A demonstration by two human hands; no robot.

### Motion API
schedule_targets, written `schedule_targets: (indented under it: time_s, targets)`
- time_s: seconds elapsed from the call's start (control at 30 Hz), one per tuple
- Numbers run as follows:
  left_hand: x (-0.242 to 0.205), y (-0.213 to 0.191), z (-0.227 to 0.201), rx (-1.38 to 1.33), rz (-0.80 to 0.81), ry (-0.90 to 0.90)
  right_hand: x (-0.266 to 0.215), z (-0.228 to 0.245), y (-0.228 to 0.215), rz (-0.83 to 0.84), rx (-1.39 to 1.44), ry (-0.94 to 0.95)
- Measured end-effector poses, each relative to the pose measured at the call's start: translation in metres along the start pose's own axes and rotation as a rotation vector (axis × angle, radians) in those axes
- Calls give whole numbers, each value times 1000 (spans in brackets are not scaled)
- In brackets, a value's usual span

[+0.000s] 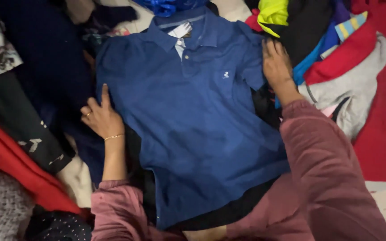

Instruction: A person sitting on the floor tags a black shirt with a tagging gun, folds it, then folds a blue polo shirt and begins buttoning a red polo shirt.

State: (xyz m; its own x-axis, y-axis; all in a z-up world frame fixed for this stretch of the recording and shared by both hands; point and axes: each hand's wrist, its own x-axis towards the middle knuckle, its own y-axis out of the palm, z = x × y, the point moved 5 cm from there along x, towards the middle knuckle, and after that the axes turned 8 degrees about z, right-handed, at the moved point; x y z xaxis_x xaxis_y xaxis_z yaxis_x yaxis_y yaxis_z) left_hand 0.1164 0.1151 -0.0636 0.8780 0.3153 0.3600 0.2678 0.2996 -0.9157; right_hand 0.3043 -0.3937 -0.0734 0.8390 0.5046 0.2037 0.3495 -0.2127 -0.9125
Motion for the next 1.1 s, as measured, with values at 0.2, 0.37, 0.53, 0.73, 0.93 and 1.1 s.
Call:
schedule_targets:
  time_s: [0.2, 0.37, 0.53, 0.73, 0.93, 1.1]
  targets:
    - [16, -33, -33, -150, 128, -110, 13, 30, 35, 334, 26, 151]
    - [57, -26, -93, -374, 119, 503, 40, 64, -13, 280, -6, 94]
    - [85, 48, -70, -70, 452, 385, 30, 26, 114, 567, -341, 0]
    - [48, 3, -77, -205, 197, 448, 17, 60, 22, 210, -237, -55]
    - [-120, 3, -58, -139, 348, 165, -72, 88, -52, 37, 299, 23]
    - [-136, -31, -36, -296, 871, -43, -116, 99, -39, 93, 273, 142]
